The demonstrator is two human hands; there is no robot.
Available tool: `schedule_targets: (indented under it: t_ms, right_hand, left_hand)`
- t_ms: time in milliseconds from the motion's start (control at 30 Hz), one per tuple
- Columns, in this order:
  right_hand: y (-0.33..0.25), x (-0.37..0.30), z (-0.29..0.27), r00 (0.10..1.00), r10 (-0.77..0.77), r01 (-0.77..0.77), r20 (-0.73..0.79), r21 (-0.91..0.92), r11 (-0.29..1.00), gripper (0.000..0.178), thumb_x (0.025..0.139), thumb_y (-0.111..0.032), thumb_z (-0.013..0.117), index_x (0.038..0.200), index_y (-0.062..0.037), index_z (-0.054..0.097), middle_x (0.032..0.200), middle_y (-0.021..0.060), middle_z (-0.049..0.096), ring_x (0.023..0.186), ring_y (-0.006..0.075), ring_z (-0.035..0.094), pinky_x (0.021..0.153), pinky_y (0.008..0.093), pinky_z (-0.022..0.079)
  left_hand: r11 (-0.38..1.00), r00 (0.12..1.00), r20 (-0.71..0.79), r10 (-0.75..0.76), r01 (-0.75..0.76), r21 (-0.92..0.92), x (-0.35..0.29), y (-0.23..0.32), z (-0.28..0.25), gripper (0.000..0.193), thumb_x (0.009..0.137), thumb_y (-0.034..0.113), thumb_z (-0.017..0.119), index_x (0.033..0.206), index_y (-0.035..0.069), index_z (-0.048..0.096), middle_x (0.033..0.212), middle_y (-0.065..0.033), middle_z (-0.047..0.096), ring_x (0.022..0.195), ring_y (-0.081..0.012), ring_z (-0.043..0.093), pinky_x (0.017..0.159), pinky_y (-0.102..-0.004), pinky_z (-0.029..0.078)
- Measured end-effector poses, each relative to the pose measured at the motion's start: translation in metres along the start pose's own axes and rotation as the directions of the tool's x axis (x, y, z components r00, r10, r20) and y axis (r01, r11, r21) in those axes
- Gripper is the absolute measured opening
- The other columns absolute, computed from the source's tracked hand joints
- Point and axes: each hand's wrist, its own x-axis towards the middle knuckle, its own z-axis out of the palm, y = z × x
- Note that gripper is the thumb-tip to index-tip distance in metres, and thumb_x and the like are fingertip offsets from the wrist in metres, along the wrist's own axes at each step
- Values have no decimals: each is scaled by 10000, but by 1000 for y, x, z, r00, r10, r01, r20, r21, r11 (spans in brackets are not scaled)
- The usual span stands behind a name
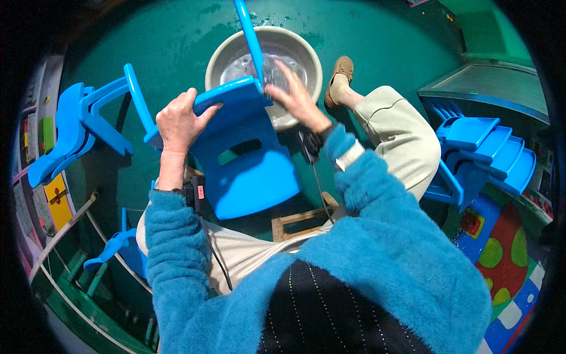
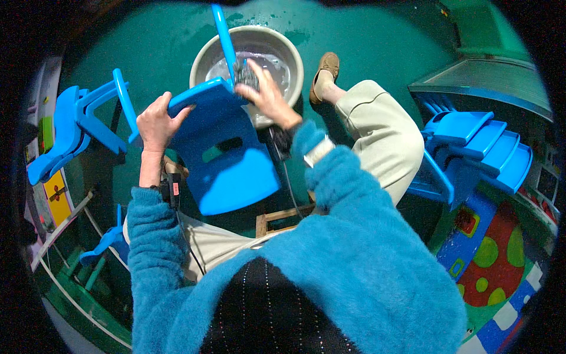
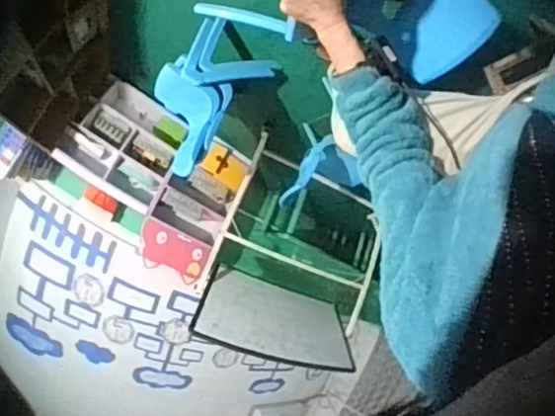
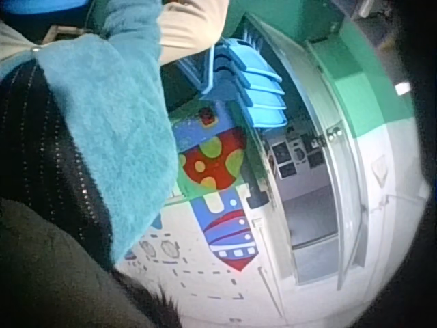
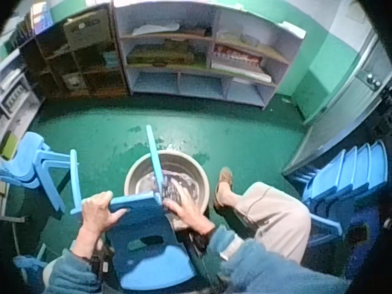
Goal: The person scrubs a blue plastic chair with a steel wool pad dipped in soapy water from a basin. They clean the seat, backrest, and legs, then place the chair on the floor.
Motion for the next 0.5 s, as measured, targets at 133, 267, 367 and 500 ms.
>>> schedule_targets:
  t_ms: [133, 267, 367, 500]
  right_hand:
    - [-11, 5, -1, 999, -27, 27, -39, 6, 1000, 778, 876, -396, 728, 1473, -34, 382, 1291, 275, 519, 1204, 404, 529, 1052, 450, 404]
    - [-10, 26, -3, 999, -11, 14, -47, 53, 999, 699, 890, -372, 708, 1430, -36, 419, 1301, 282, 516, 1191, 421, 527, 1025, 442, 421]
    - [-9, 25, 1, 999, 23, -26, -30, -78, 997, 695, 887, -317, 724, 1440, -40, 405, 1229, 277, 516, 1164, 426, 529, 1028, 440, 422]
    - [-16, 11, 8, 995, -63, 54, -83, -115, 992, 724, 874, -219, 736, 1472, -67, 356, 1205, 242, 463, 1125, 401, 541, 994, 461, 444]
  left_hand:
    - [1000, 999, -35, 6, -7, -22, 0, 0, 0, 517, 746, 608, 752, 851, 122, 612, 714, -63, 653, 658, -237, 691, 526, -370, 526]
    - [1000, 1000, -18, -2, 2, -24, 2, -1, -1, 510, 758, 601, 746, 884, 120, 632, 734, -57, 661, 668, -235, 695, 537, -361, 531]
    - [1000, 1000, -11, -5, 5, -12, 4, -2, -2, 510, 757, 600, 747, 884, 120, 631, 738, -59, 664, 668, -236, 696, 544, -358, 535]
    - [1000, 999, -54, 5, -7, -30, 4, -1, 0, 509, 751, 609, 747, 861, 127, 628, 732, -63, 665, 659, -236, 694, 530, -364, 534]
